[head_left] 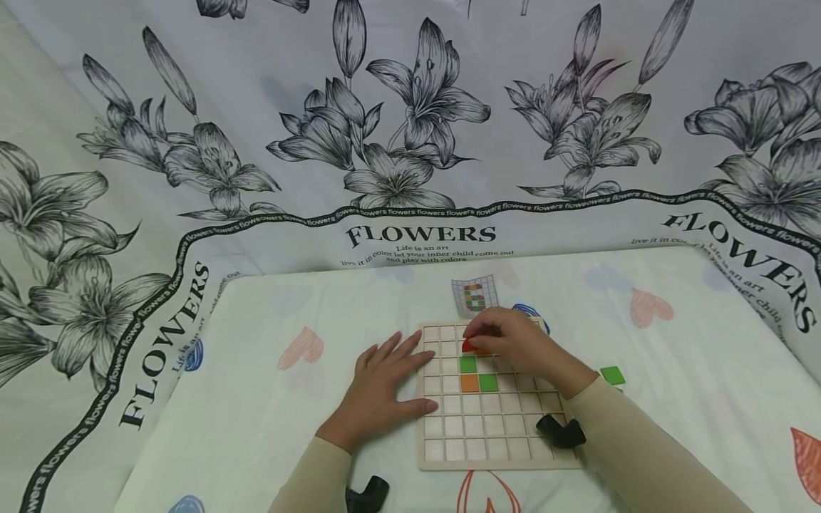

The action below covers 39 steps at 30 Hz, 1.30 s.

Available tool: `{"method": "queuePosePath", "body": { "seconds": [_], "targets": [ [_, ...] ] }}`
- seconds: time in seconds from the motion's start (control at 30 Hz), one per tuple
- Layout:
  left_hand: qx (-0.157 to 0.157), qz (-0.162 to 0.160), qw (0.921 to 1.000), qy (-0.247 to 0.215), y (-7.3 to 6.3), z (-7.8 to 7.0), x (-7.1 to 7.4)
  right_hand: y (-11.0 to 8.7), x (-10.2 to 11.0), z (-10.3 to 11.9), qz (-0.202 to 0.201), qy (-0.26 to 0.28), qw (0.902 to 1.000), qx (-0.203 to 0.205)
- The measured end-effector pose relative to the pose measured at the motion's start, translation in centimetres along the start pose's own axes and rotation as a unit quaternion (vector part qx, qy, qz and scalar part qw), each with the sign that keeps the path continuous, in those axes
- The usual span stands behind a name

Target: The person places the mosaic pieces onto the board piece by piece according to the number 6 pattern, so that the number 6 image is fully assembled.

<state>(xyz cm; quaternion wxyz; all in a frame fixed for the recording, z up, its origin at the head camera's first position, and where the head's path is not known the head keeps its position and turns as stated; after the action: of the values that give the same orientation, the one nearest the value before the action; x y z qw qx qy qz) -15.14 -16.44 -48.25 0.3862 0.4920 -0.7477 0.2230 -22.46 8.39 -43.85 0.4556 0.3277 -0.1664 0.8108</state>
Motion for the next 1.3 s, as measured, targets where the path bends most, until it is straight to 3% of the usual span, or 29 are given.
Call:
{"method": "queuePosePath", "body": {
  "seconds": [0.4, 0.67, 0.93, 1.3],
  "targets": [
    [-0.004, 0.001, 1.0000, -0.001, 0.0, 0.0, 0.1, 1.1, -1.0, -0.7, 0.035, -0.039, 0.9982, -0.027],
    [-0.016, -0.008, 0.9998, 0.004, 0.0, -0.2, 0.1, 1.0, -1.1, -0.7, 0.024, -0.056, 0.9980, -0.019],
    [-0.011, -0.006, 0.9999, 0.006, 0.1, -0.1, 0.1, 0.8, -1.2, -0.5, 0.023, -0.039, 0.9990, -0.002],
    [-0.005, -0.003, 0.9999, 0.009, 0.0, 0.0, 0.0, 0.3, -0.9, -0.3, 0.014, 0.017, 0.9994, -0.025]
  ]
}}
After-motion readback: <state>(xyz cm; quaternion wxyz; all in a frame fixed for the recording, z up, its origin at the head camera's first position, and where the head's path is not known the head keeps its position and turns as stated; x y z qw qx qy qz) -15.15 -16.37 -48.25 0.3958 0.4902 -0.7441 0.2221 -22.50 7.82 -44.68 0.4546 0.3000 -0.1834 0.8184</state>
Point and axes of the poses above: each hand's wrist, its own y-axis towards the middle knuckle, its own x-axis out of the back of the hand, z = x × y, the point moved 5 cm from there along y, towards the middle knuckle, and after that the axes turned 7 degrees about -y, right-handed, at the moved point
